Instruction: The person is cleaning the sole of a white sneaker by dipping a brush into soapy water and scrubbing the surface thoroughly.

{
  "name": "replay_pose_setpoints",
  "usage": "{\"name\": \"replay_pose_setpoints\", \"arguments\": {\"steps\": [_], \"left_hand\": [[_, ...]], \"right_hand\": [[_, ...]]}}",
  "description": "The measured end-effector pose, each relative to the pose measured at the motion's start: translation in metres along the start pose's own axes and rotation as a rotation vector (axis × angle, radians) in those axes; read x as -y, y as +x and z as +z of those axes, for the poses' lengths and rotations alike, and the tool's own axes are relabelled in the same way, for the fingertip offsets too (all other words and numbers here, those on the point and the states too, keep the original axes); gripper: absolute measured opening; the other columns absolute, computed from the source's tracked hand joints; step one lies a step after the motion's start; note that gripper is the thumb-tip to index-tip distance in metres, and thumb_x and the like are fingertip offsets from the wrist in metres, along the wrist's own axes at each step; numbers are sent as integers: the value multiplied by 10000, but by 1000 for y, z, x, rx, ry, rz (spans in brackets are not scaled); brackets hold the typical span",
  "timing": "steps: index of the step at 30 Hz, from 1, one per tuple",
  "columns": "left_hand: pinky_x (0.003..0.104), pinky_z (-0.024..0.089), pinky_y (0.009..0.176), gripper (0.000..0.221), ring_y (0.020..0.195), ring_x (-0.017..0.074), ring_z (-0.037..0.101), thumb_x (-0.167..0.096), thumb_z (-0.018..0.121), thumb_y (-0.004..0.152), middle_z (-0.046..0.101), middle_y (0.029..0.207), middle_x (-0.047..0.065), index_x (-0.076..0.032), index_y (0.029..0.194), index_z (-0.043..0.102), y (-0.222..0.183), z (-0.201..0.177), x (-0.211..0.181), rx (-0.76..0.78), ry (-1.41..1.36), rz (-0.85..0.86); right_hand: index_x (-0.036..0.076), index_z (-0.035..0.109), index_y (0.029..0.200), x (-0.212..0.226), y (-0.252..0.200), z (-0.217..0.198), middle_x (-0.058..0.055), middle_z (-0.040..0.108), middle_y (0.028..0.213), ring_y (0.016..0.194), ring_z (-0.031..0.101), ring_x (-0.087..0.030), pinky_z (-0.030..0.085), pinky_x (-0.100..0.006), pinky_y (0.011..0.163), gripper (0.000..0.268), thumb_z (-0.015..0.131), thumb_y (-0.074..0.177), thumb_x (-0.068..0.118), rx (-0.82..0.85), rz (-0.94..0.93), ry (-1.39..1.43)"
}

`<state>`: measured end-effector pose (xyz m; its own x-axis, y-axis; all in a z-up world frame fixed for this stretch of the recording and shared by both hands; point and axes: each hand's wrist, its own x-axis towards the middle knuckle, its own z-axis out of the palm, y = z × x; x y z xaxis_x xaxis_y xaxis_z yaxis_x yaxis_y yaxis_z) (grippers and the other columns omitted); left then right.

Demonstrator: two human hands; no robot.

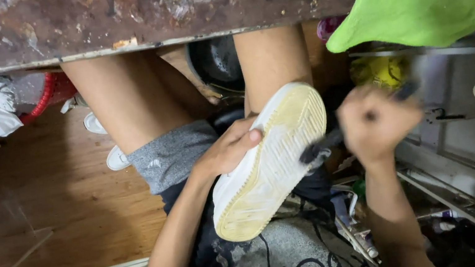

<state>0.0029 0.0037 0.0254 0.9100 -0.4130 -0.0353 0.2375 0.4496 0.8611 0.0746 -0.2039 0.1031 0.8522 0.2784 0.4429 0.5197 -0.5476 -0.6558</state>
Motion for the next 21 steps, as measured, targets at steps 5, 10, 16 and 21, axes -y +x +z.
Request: {"name": "replay_pose_setpoints", "arguments": {"steps": [5,10,16,21], "left_hand": [[346,489,594,457,670,142,516,-451,412,982,548,718,37,-58,1017,642,-3,-11,25,-8,13,32],[354,485,595,452,688,147,524,-444,411,986,565,732,48,-60,1022,646,-4,-4,18,-13,4,19],[348,484,586,461,679,147,525,-439,412,986,566,737,46,-46,1039,647,-2,-8,21,-6,8,8],[200,346,444,565,564,72,500,-609,338,930,510,680,-8,-95,765,505,4,0,-25,40,113,2]], "right_hand": [[53,346,482,28,7,17,17,332,436,405,361,-90,354,-219,564,465,629,808,-119,-57,98,82],[32,312,550,2,20,4,-35,268,465,421,333,-217,359,-297,601,435,622,819,-113,-38,57,-91],[38,427,482,37,47,10,-62,394,424,346,385,-240,369,-313,419,371,627,760,-104,176,-73,179],[-18,401,572,30,38,13,-58,390,538,544,330,-136,264,-306,551,339,544,848,-153,-99,131,-40]]}}
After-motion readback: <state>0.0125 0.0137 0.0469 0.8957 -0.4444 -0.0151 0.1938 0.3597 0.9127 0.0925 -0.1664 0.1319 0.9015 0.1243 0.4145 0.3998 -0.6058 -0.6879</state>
